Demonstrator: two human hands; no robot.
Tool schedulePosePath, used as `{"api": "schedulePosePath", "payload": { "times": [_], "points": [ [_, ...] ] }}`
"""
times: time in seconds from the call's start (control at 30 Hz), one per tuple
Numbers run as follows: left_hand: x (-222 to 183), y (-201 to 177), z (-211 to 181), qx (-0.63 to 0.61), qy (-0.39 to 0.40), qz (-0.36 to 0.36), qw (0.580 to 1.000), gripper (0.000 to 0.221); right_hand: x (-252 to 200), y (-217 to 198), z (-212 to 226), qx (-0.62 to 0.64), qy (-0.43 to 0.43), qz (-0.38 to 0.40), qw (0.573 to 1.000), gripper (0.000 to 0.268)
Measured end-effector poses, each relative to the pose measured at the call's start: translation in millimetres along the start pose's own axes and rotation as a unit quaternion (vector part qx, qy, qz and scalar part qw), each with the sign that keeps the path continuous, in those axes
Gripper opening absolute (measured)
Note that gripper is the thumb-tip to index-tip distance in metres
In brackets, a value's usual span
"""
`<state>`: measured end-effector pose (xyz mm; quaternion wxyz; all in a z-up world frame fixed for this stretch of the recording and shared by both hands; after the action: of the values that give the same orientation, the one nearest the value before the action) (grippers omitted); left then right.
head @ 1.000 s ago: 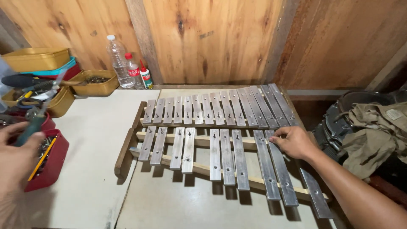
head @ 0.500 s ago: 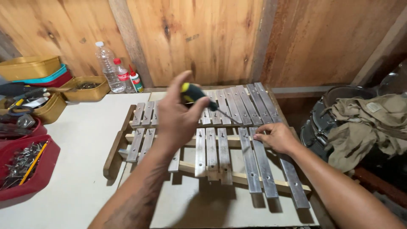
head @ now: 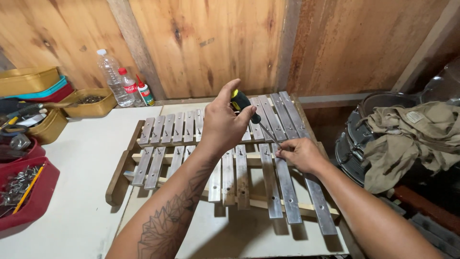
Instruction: Repairing a glockenspiel by adjusting and securing the metal bars using a screwdriver
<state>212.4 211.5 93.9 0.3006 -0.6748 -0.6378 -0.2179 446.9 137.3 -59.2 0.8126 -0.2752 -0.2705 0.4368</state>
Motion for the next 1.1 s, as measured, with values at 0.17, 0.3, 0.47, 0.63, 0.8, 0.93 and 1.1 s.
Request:
{"api": "schedulePosePath", "payload": {
  "times": [0.17, 0.3, 0.47, 0.63, 0.8, 0.93, 1.1],
  "points": [
    [10.5, 10.2, -9.0, 0.026, 0.009, 0.017, 0.999, 0.068, 5.7, 3.5, -7.2, 0.004, -0.001, 0.002, 1.000, 0.024],
    [29.0, 36.0, -34.0, 0.110, 0.030, 0.136, 0.984, 0.072, 13.1, 16.0, -24.5, -0.004, -0.008, -0.004, 1.000, 0.020],
    [47.3, 91.2, -52.6, 0.139, 0.101, 0.221, 0.960, 0.068, 13.2, 13.1, -16.0, 0.026, -0.045, -0.017, 0.998, 0.021],
    [62.3, 130.8, -43.3, 0.195, 0.076, 0.252, 0.945, 0.042, 3.7, 2.6, 6.0, 0.029, -0.060, -0.017, 0.998, 0.019],
    [53.2, 110.6, -76.6, 0.239, 0.109, 0.202, 0.943, 0.039, 4.7, -0.2, 6.5, -0.006, -0.077, -0.008, 0.997, 0.023],
    [32.1, 99.8, -91.4, 0.315, 0.225, 0.076, 0.919, 0.046, 6.6, -0.6, 4.6, -0.023, -0.070, 0.011, 0.997, 0.024],
    [37.0, 105.7, -79.8, 0.314, 0.223, 0.060, 0.921, 0.039, 3.6, -2.2, 8.3, -0.010, -0.073, 0.005, 0.997, 0.026]
  ]
}}
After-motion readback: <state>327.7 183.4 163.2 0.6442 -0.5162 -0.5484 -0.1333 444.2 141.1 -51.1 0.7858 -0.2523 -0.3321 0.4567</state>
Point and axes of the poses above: each hand's wrist, its own x-axis towards the middle knuckle, its own y-axis out of the palm, z = x × y, the point moved 6 cm from there along x, towards the middle knuckle, and after that the axes turned 9 degrees about -z, right-handed, at the moved point
